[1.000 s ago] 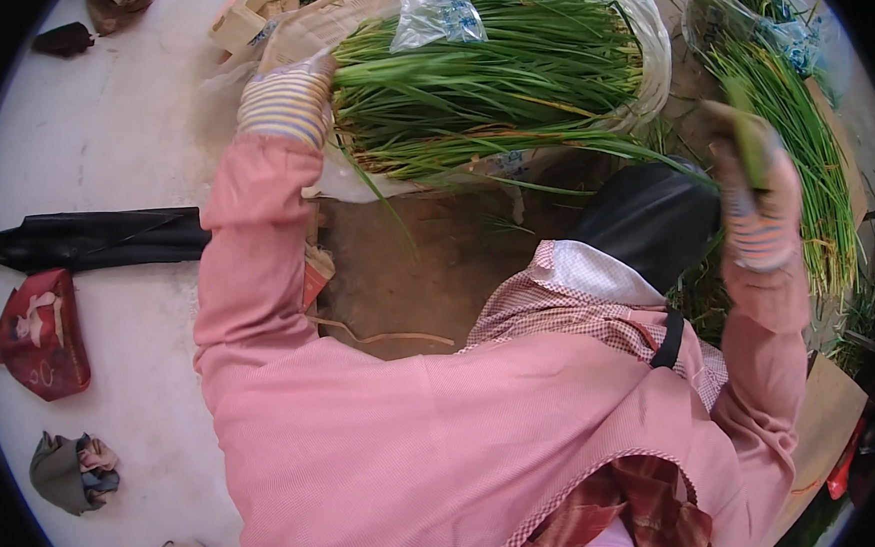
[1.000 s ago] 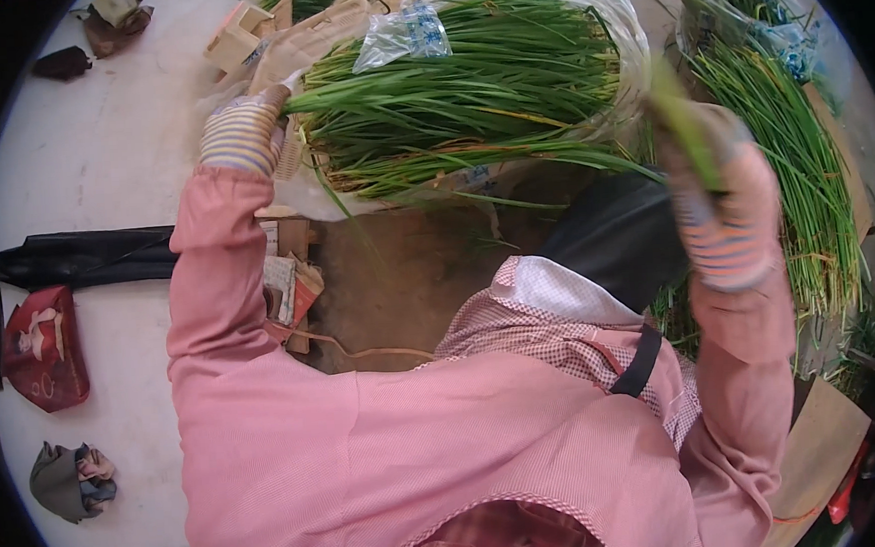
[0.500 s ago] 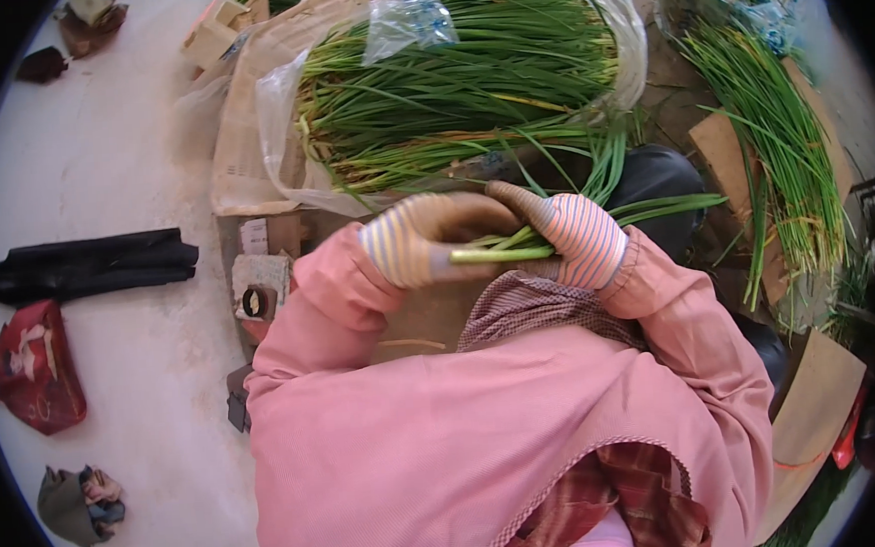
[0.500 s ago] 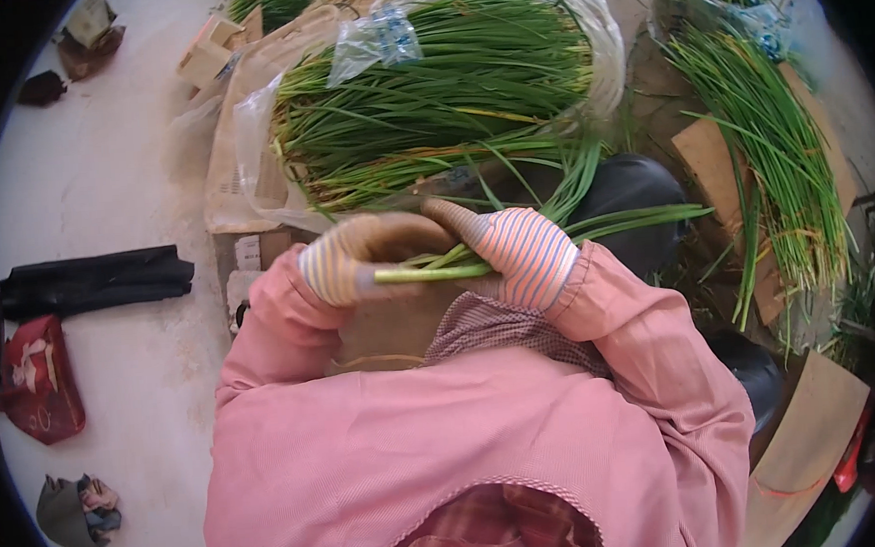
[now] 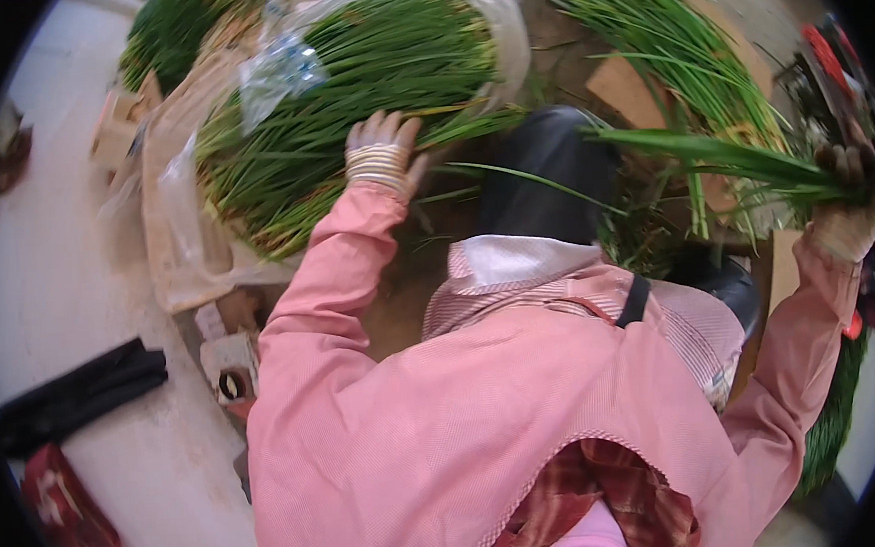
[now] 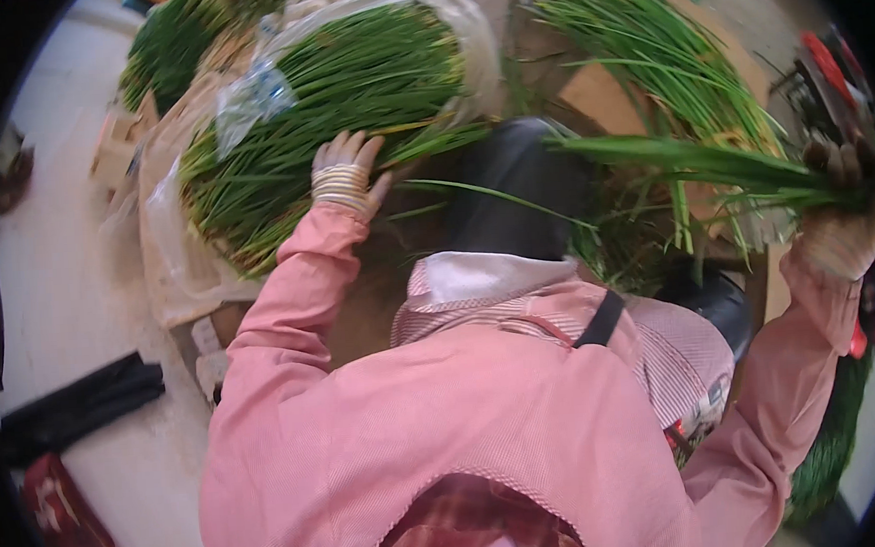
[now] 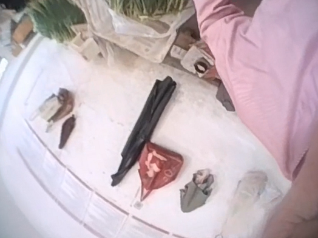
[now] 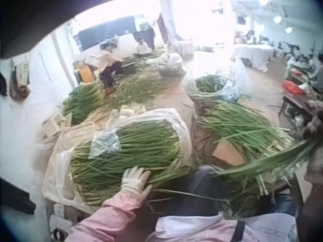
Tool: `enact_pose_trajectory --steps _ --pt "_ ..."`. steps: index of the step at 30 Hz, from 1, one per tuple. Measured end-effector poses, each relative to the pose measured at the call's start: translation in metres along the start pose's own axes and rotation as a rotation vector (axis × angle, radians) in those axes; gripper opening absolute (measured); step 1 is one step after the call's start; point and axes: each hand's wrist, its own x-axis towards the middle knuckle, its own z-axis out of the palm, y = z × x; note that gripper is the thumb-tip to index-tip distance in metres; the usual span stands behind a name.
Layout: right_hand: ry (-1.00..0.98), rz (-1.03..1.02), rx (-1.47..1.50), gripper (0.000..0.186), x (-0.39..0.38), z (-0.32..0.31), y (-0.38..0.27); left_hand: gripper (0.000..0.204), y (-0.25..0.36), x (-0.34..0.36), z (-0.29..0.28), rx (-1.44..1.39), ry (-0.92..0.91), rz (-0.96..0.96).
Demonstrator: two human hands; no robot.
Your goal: The person bundles a handful of green stalks and secures them with a red tie. They then take stalks from a plastic bag, peel away outer layers and yellowing leaves by hand, and place the cleaned stalks on a cardboard sheet.
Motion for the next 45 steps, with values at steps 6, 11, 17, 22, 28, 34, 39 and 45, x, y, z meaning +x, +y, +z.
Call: enact_pose_trajectory --steps 6,11,17,22,28,34,39,45 --pt "0.185 -0.459 -0.186 0.032 0.009 0.058 -0.004 0.018 0.066 0.048 -0.052 -0.723 0.085 0.141" --pt "0.436 -1.051 -0.365 0.036 0.029 0.107 0.03 0.031 0.166 0.088 -0.06 -1.312 -0.563 0.449" --pt "0.376 -0.588 -0.588 0.034 -0.02 0.048 0.081 0.069 0.265 0.146 -0.022 -2.378 -1.143 -0.256" --pt "-0.102 -0.424 -1.691 0.06 -0.083 -0.012 0.129 0.029 0.265 0.175 0.049 -2.361 -0.726 -0.9" --pt "0.276 0.211 -0.462 0.042 -0.129 -0.071 0.112 0.027 0.282 0.216 0.038 -2.53 -0.492 -0.613" --pt "0.282 0.505 -0.19 0.049 -0.1 -0.051 0.146 0.024 0.297 0.229 0.098 -2.664 -0.532 -0.615" --pt "0.414 0.435 -0.392 0.027 -0.101 -0.099 0.198 0.031 0.293 0.18 0.142 -2.079 -0.867 -1.306" --pt "0.432 0.777 -0.145 0.036 -0.099 -0.102 0.182 0.029 0.27 0.16 0.121 -1.955 -0.731 -1.293"
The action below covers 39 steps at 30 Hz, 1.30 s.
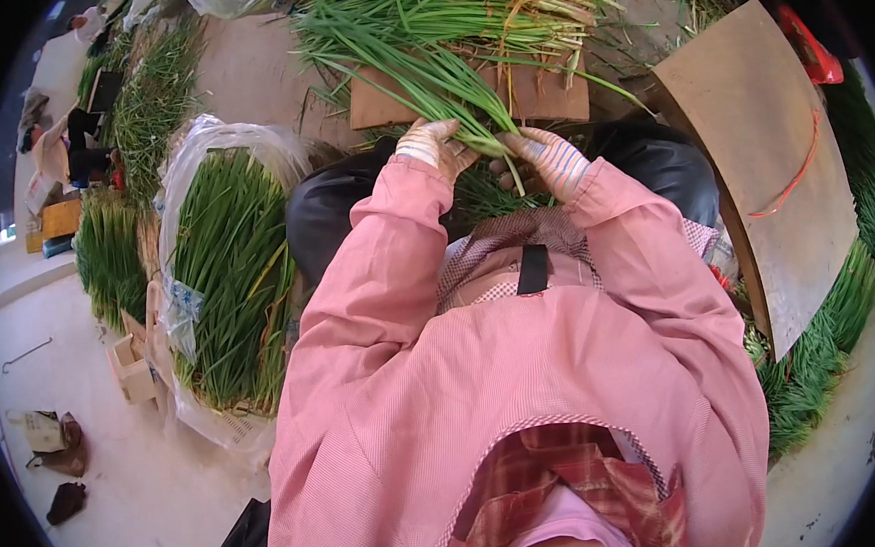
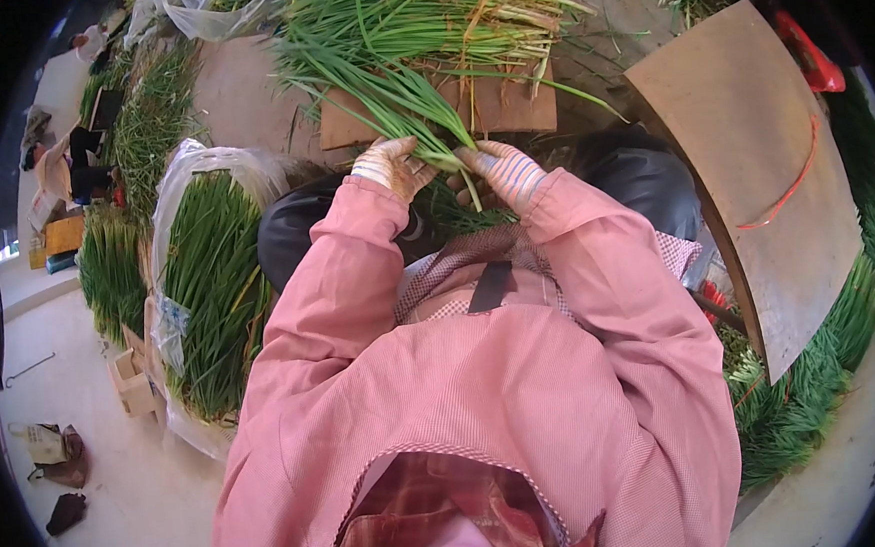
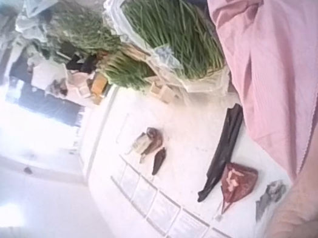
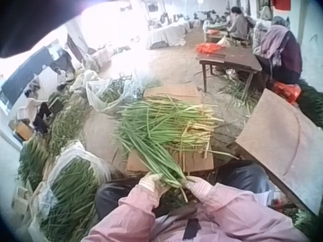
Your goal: The person bundles a handful of green stalks and secures them with a red tie. They then take stalks from a plastic bag, peel away outer layers and yellowing leaves by hand, and place the cleaned stalks on a cardboard sheet.
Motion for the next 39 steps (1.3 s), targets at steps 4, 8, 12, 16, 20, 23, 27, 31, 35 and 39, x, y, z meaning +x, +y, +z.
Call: enact_pose_trajectory --steps 4,8,12,16,20,23,27,31,35,39 --pt "0.023 0.048 0.075 0.043 -0.001 -0.008 -0.006 0.034 0.007 0.004 -0.024 0.022 -0.207 -0.006" --pt "-0.016 0.098 0.021 0.039 -0.012 -0.014 -0.013 0.035 0.01 -0.005 -0.018 -0.006 -0.407 0.035" --pt "-0.064 0.154 0.082 0.026 -0.025 0.004 0.002 0.035 0.013 -0.007 -0.018 -0.002 -0.402 0.119" --pt "-0.08 0.157 0.101 0.025 -0.028 0.007 0.014 0.039 0.007 -0.002 -0.013 0.017 -0.332 0.134" --pt "0.069 -0.008 -0.064 0.018 -0.019 -0.015 0.019 0.043 0.019 -0.011 -0.023 0.216 -0.311 0.074" --pt "0.174 -0.082 -0.035 0.018 -0.021 -0.013 0.013 0.049 0.013 -0.008 -0.035 0.31 -0.087 0.087" --pt "0.149 -0.373 -0.408 0.026 0.002 0.004 0.032 0.05 -0.01 -0.013 -0.023 0.215 -0.184 0.177" --pt "0.149 -0.201 -0.46 0.033 0.006 0.019 0.041 0.047 -0.014 -0.001 -0.034 0.388 -0.172 0.228" --pt "0.212 -0.221 -0.419 0.021 0.0 0.019 0.023 0.053 -0.002 -0.039 -0.016 0.322 -0.178 0.019" --pt "0.21 -0.046 -0.267 0.022 -0.006 0.016 0.016 0.054 -0.011 -0.04 -0.035 0.36 -0.042 0.048"
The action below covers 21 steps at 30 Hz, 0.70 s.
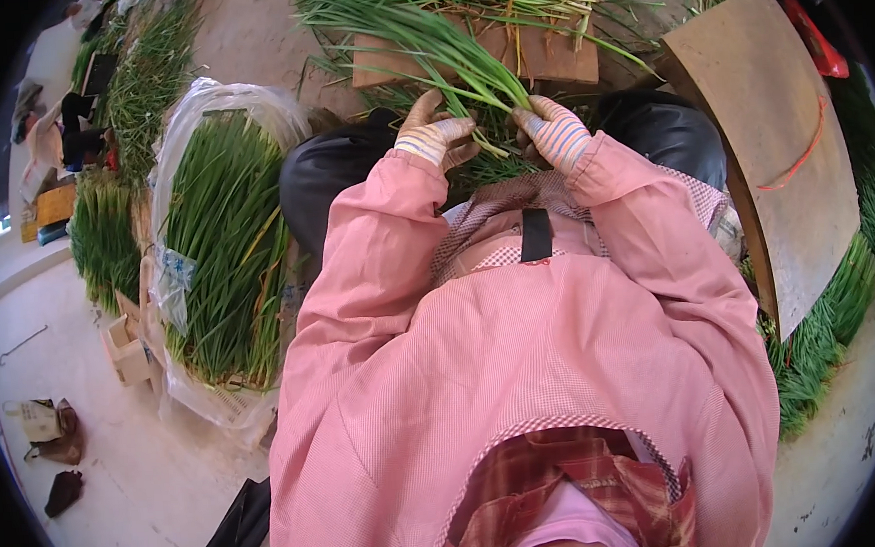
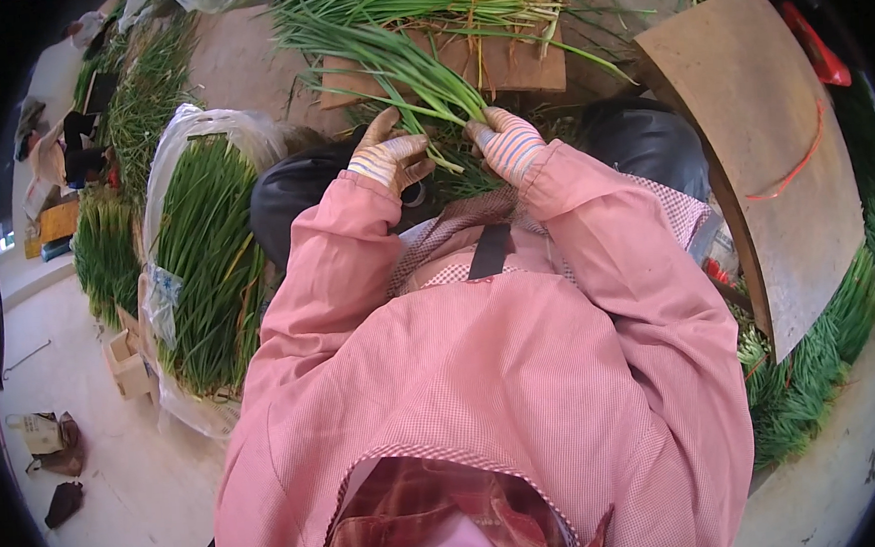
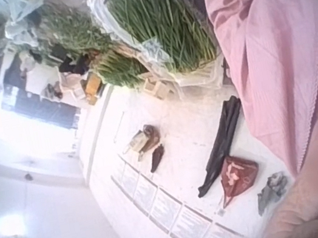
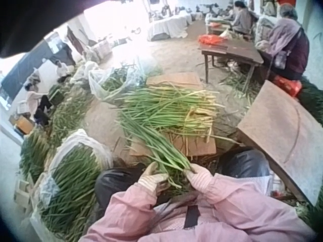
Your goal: The person bundles a handful of green stalks and secures them with a red tie. They then take stalks from a plastic bag, peel away outer layers and yellowing leaves by hand, and place the cleaned stalks on a cardboard sheet.
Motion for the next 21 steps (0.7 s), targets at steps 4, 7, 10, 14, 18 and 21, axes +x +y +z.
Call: enact_pose_trajectory --steps 4,7,10,14,18,21 --pt "0.078 -0.391 0.013 0.027 0.016 0.011 0.032 0.061 0.0 0.004 0.001 0.101 -0.029 0.025" --pt "-0.152 -0.307 -0.053 0.039 0.005 0.016 0.022 0.059 -0.002 0.003 0.003 0.021 -0.046 0.033" --pt "-0.193 -0.257 0.123 0.038 0.011 0.007 0.027 0.042 -0.005 0.002 0.01 0.018 -0.024 0.068" --pt "-0.234 -0.046 0.106 0.027 0.004 0.001 0.01 0.04 -0.011 0.002 0.006 0.027 -0.084 0.087" --pt "-0.254 -0.061 0.113 0.022 0.002 0.003 0.01 0.055 -0.017 0.004 -0.001 -0.042 -0.181 0.129" --pt "-0.17 0.082 0.345 0.017 0.005 -0.013 0.01 0.072 -0.021 -0.001 -0.007 0.138 -0.103 0.105"
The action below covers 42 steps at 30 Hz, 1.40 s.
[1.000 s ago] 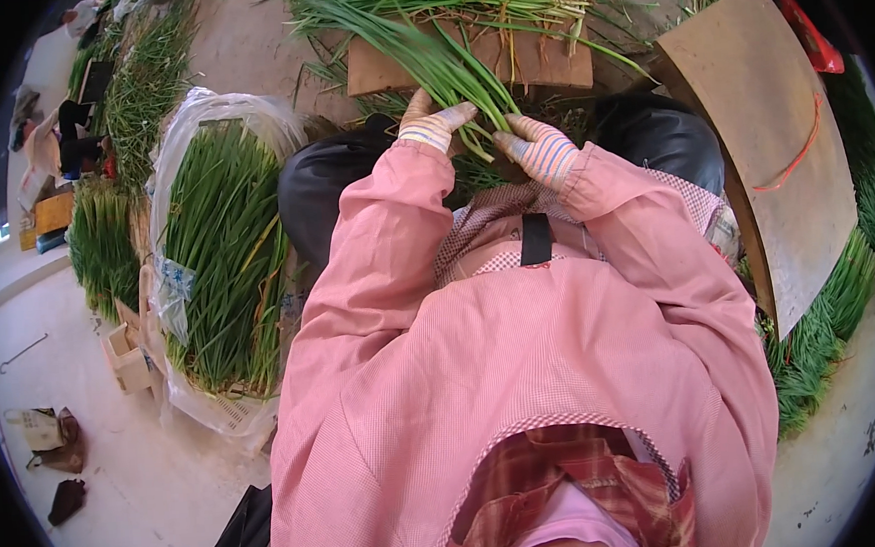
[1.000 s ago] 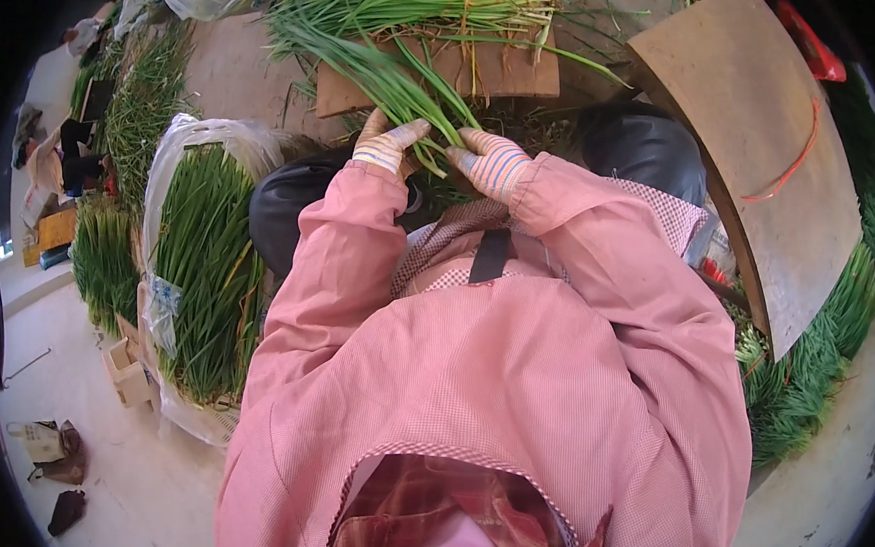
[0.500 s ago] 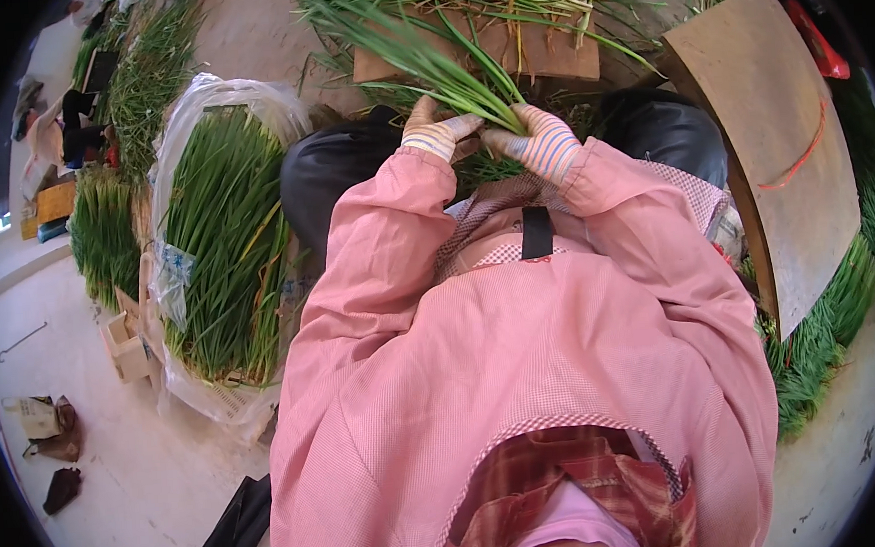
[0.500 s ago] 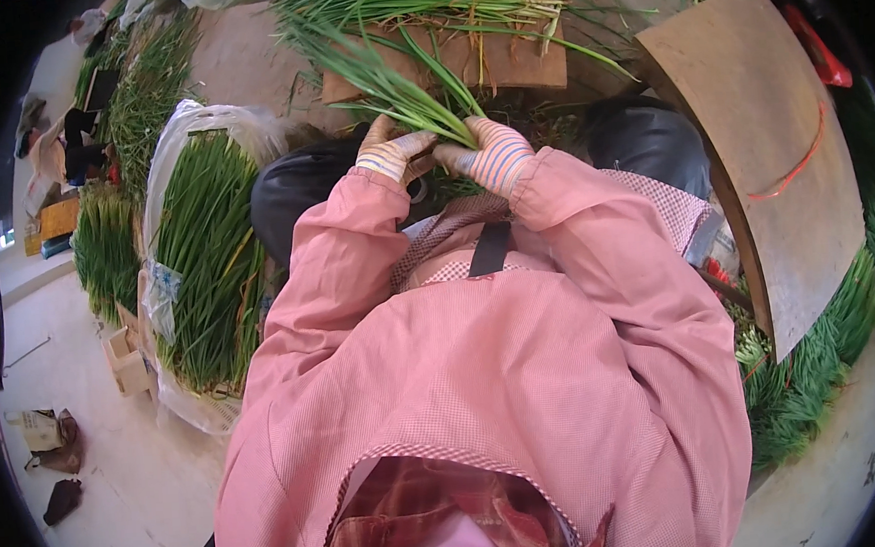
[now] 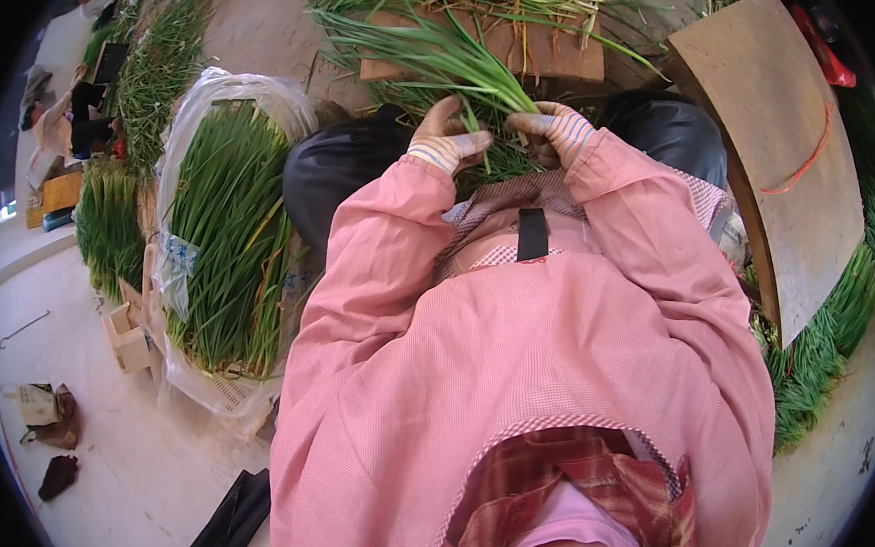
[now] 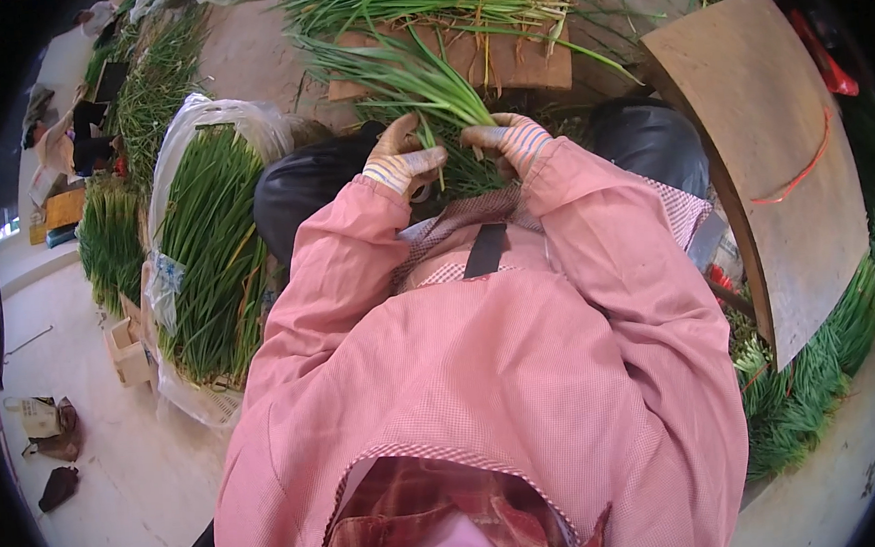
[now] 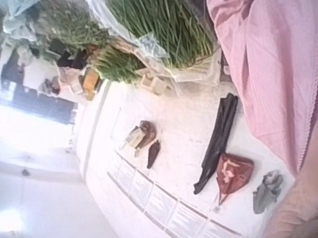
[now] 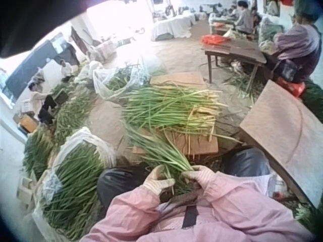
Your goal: The person bundles a handful of green stalks and secures them with a red tie. They then take stalks from a plastic bag, peel away outer layers and yellowing leaves by hand, and place the cleaned stalks on a cardboard sheet.
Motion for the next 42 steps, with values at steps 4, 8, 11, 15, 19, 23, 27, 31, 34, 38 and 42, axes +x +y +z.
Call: enact_pose_trajectory --steps 4,8,11,15,19,23,27,31,34,38,42 --pt "0.096 -0.129 -0.043 0.017 0.002 -0.001 -0.004 0.096 -0.021 0.003 -0.028 1.3 0.276 -0.013" --pt "0.245 -0.462 -0.202 0.022 -0.001 -0.002 0.003 0.045 0.033 -0.044 0.01 1.098 -0.004 0.036" --pt "0.224 -0.704 -0.316 0.023 -0.013 0.005 0.004 0.039 0.031 -0.052 0.014 0.74 -0.108 -0.048" --pt "0.138 -0.794 -0.671 0.022 -0.023 0.034 0.022 0.044 0.028 -0.059 0.039 -0.16 -0.075 -0.102" --pt "-0.078 -0.775 -0.934 0.028 -0.043 0.052 0.031 0.032 0.008 -0.03 0.026 -0.409 0.076 -0.199" --pt "0.221 -0.707 -0.571 0.015 -0.061 0.036 0.0 0.021 0.006 -0.027 -0.004 -0.51 0.055 -0.026" --pt "0.509 -0.835 -0.989 0.018 -0.027 0.001 -0.013 0.016 0.001 -0.014 -0.016 -0.743 -0.193 -0.14" --pt "0.102 0.106 -0.351 0.027 0.008 -0.001 0.006 0.024 -0.011 -0.008 -0.019 -0.542 -0.203 -0.13" --pt "0.122 0.089 -0.259 0.027 0.006 0.009 0.01 0.037 -0.001 -0.02 -0.01 -0.081 0.094 0.077" --pt "0.322 -0.448 -0.806 0.026 0.028 -0.058 0.016 0.046 0.015 -0.024 -0.041 0.592 0.376 0.836" --pt "0.503 -0.517 -0.566 0.02 -0.023 -0.033 -0.031 0.028 0.059 -0.06 -0.022 0.149 0.379 0.568"
